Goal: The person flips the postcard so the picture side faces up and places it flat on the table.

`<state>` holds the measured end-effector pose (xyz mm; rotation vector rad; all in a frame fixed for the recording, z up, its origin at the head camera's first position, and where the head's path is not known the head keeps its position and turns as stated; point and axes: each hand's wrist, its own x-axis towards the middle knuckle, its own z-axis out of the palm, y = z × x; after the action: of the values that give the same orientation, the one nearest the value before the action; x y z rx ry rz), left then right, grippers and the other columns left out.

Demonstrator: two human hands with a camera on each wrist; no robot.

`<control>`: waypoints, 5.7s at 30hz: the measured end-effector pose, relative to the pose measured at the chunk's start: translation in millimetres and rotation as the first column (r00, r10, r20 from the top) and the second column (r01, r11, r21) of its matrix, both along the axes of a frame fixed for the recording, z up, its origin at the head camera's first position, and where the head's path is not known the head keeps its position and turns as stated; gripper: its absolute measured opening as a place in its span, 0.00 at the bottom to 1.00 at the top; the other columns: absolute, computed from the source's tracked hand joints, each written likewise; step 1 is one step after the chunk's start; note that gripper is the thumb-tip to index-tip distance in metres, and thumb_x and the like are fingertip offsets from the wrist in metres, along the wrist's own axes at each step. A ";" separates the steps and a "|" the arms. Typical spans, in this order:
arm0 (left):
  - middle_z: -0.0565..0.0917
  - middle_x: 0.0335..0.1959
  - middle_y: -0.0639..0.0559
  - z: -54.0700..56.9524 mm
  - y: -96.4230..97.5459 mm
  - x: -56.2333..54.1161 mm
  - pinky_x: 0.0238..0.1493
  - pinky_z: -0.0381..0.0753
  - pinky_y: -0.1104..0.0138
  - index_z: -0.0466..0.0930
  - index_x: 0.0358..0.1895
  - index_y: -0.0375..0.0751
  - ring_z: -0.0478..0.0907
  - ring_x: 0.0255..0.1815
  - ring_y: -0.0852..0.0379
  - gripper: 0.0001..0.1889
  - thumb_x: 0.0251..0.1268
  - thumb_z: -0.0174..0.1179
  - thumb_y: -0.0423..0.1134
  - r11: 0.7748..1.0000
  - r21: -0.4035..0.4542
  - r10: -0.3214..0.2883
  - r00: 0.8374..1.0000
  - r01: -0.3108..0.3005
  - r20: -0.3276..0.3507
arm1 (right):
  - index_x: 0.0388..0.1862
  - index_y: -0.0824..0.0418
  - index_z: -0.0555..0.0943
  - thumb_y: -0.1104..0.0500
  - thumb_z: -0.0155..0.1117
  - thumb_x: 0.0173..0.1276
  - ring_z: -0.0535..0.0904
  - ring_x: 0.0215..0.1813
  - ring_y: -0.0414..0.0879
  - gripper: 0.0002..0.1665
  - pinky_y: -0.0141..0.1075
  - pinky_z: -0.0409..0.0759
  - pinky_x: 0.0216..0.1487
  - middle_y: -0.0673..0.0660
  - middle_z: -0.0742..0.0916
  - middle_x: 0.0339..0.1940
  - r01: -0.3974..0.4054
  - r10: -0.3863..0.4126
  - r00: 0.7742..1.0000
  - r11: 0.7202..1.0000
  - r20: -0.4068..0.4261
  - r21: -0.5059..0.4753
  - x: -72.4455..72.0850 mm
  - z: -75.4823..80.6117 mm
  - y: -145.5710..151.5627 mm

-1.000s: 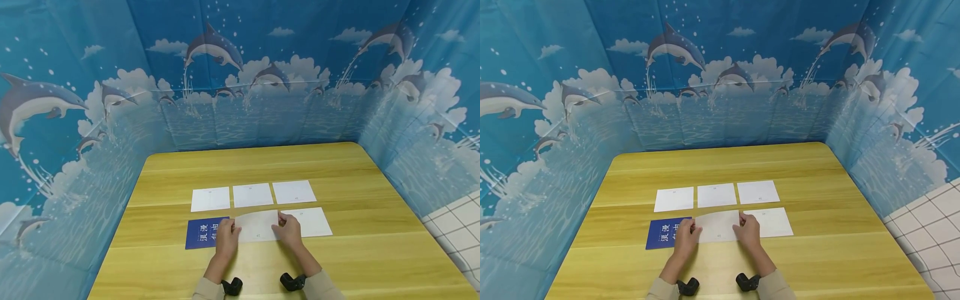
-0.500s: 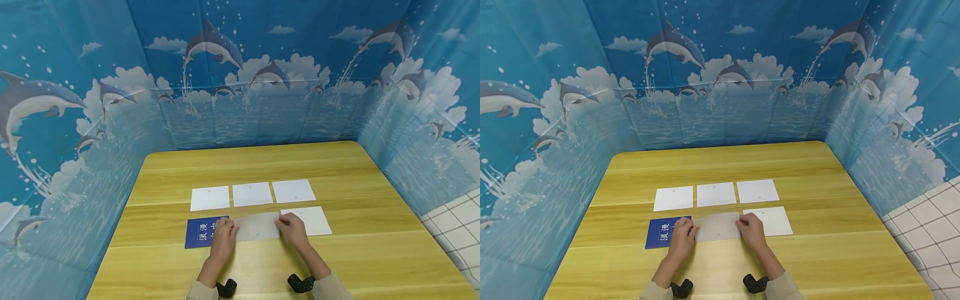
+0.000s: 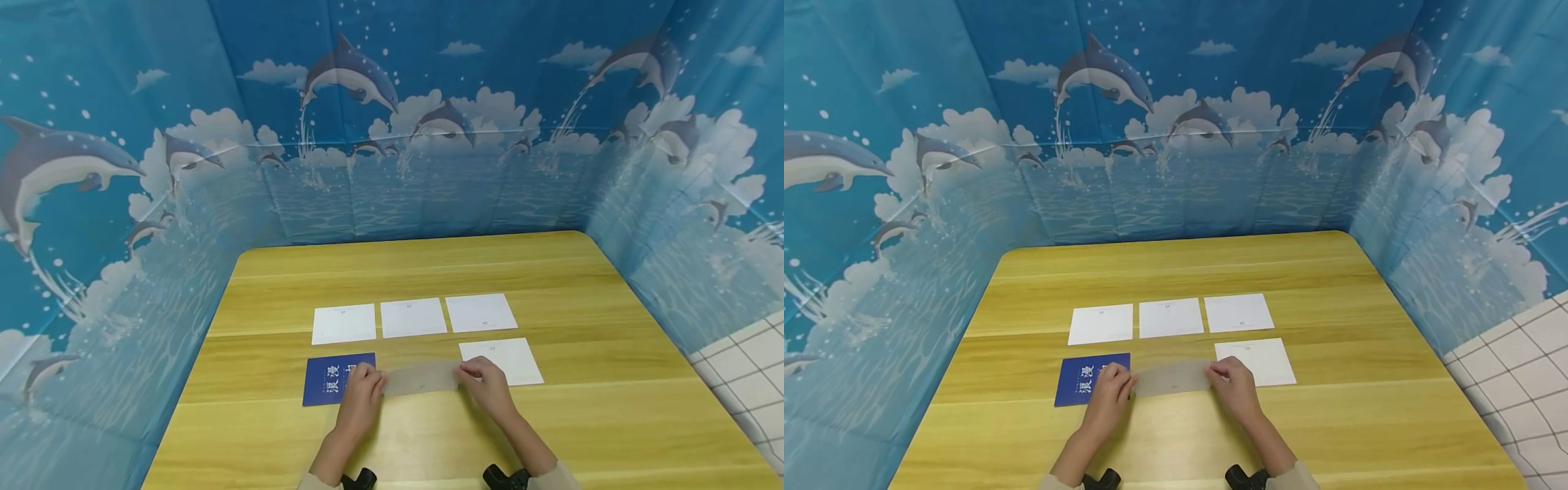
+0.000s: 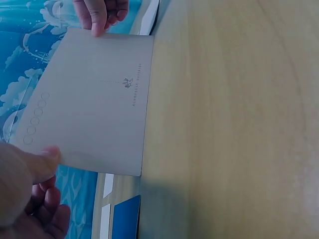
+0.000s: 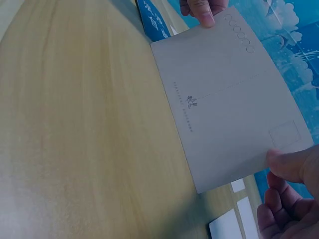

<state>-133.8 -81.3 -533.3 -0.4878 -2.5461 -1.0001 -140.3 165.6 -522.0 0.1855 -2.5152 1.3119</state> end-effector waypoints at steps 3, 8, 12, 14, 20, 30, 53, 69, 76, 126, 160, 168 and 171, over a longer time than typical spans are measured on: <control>0.67 0.28 0.59 -0.1 -2.8 5.0 0.32 0.68 0.68 0.83 0.32 0.39 0.63 0.32 0.60 0.03 0.58 0.61 0.30 1.000 0.001 -0.010 1.000 0.010 0.023 | 0.25 0.70 0.84 0.72 0.68 0.51 0.77 0.30 0.43 0.02 0.34 0.77 0.32 0.51 0.81 0.25 -0.018 0.018 1.000 1.000 -0.021 -0.004 5.0 -0.6 1.8; 0.70 0.27 0.61 2.9 -5.8 15.7 0.33 0.69 0.68 0.85 0.35 0.42 0.65 0.32 0.61 0.05 0.57 0.61 0.32 0.999 0.034 -0.007 0.993 0.003 0.120 | 0.26 0.68 0.85 0.75 0.67 0.49 0.75 0.30 0.38 0.06 0.31 0.76 0.30 0.53 0.82 0.25 -0.067 0.067 0.998 0.996 -0.002 -0.060 14.5 -1.3 4.6; 0.78 0.30 0.59 6.8 -7.7 22.0 0.39 0.71 0.64 0.85 0.35 0.44 0.72 0.34 0.60 0.05 0.59 0.60 0.35 0.997 0.079 -0.028 0.984 0.014 0.177 | 0.29 0.68 0.85 0.75 0.66 0.51 0.76 0.30 0.38 0.06 0.29 0.76 0.30 0.54 0.83 0.26 -0.149 0.155 0.987 0.976 0.032 -0.157 19.8 -2.2 8.3; 0.81 0.32 0.58 8.1 -8.5 24.1 0.43 0.72 0.62 0.85 0.36 0.45 0.75 0.37 0.58 0.06 0.60 0.59 0.36 0.995 0.099 -0.044 0.978 0.024 0.205 | 0.31 0.69 0.85 0.74 0.65 0.53 0.78 0.31 0.39 0.06 0.30 0.77 0.31 0.55 0.84 0.28 -0.193 0.206 0.978 0.961 0.044 -0.196 21.8 -2.5 10.4; 0.83 0.32 0.52 7.1 -9.4 27.9 0.38 0.76 0.65 0.84 0.38 0.39 0.77 0.34 0.58 0.08 0.63 0.57 0.36 0.973 0.227 -0.124 0.939 0.051 0.322 | 0.35 0.73 0.83 0.71 0.63 0.58 0.80 0.35 0.39 0.07 0.30 0.78 0.35 0.65 0.85 0.34 -0.227 0.273 0.950 0.937 0.149 -0.267 27.0 -1.8 14.6; 0.83 0.29 0.46 -4.3 -15.3 31.1 0.36 0.77 0.68 0.83 0.40 0.34 0.79 0.31 0.56 0.08 0.63 0.55 0.30 0.904 0.404 -0.289 0.895 0.138 0.340 | 0.40 0.78 0.80 0.74 0.59 0.59 0.82 0.38 0.49 0.10 0.34 0.79 0.38 0.68 0.84 0.37 -0.203 0.288 0.917 0.932 0.276 -0.299 34.6 3.6 14.0; 0.81 0.31 0.55 -1.4 -28.1 31.1 0.39 0.74 0.68 0.84 0.40 0.34 0.74 0.35 0.62 0.12 0.59 0.51 0.27 0.924 0.287 -0.357 0.837 0.251 0.415 | 0.37 0.72 0.83 0.76 0.61 0.54 0.79 0.36 0.42 0.11 0.30 0.77 0.35 0.65 0.84 0.38 -0.146 0.227 0.904 0.961 0.363 -0.236 50.9 -5.4 11.5; 0.77 0.27 0.64 -0.1 -23.1 34.7 0.34 0.73 0.70 0.85 0.37 0.35 0.72 0.30 0.67 0.09 0.56 0.61 0.36 0.957 0.203 -0.277 0.865 0.208 0.418 | 0.40 0.72 0.82 0.73 0.61 0.58 0.79 0.36 0.43 0.10 0.30 0.77 0.34 0.65 0.83 0.40 -0.232 0.322 0.876 0.934 0.360 -0.271 51.8 -12.4 17.2; 0.76 0.25 0.65 -2.7 -21.5 34.0 0.33 0.72 0.71 0.86 0.36 0.36 0.72 0.29 0.67 0.09 0.55 0.62 0.36 0.961 0.180 -0.266 0.880 0.210 0.393 | 0.39 0.71 0.83 0.70 0.57 0.61 0.77 0.41 0.41 0.10 0.30 0.74 0.39 0.63 0.84 0.42 -0.184 0.292 0.864 0.942 0.411 -0.281 48.4 -8.7 18.6; 0.76 0.30 0.46 -9.4 19.4 -9.2 0.35 0.67 0.63 0.83 0.44 0.32 0.67 0.33 0.52 0.14 0.55 0.60 0.35 0.951 -0.308 0.069 0.990 -0.028 0.126 | 0.34 0.71 0.84 0.60 0.74 0.48 0.75 0.33 0.52 0.17 0.44 0.72 0.37 0.60 0.82 0.28 -0.028 -0.002 0.998 0.905 0.071 0.424 -12.7 -18.0 -21.6; 0.72 0.23 0.49 -12.8 23.0 -14.7 0.29 0.63 0.65 0.85 0.31 0.36 0.62 0.27 0.54 0.07 0.52 0.60 0.34 0.917 -0.390 0.116 0.991 -0.084 0.059 | 0.34 0.69 0.85 0.59 0.72 0.51 0.71 0.30 0.50 0.15 0.41 0.69 0.32 0.58 0.79 0.26 -0.017 -0.044 0.993 0.871 0.111 0.491 -9.0 -18.7 -28.3; 0.71 0.21 0.50 -14.1 23.9 -16.2 0.27 0.64 0.66 0.84 0.27 0.36 0.62 0.25 0.54 0.05 0.51 0.59 0.32 0.920 -0.382 0.114 0.992 -0.087 0.049 | 0.34 0.69 0.85 0.59 0.72 0.51 0.71 0.30 0.50 0.15 0.41 0.69 0.32 0.58 0.80 0.26 -0.023 -0.038 0.993 0.868 0.111 0.496 -9.1 -18.0 -27.7; 0.72 0.22 0.49 -14.0 24.3 -16.8 0.27 0.64 0.65 0.84 0.27 0.36 0.63 0.25 0.54 0.05 0.51 0.58 0.32 0.921 -0.380 0.114 0.992 -0.087 0.051 | 0.34 0.69 0.85 0.60 0.72 0.51 0.71 0.30 0.51 0.15 0.41 0.69 0.32 0.59 0.80 0.26 -0.022 -0.037 0.993 0.867 0.109 0.498 -8.7 -17.4 -27.6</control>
<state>-150.6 -57.0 -547.3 -0.4206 -2.8085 -0.4958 -149.0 138.1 -539.4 0.2126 -2.9054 0.6512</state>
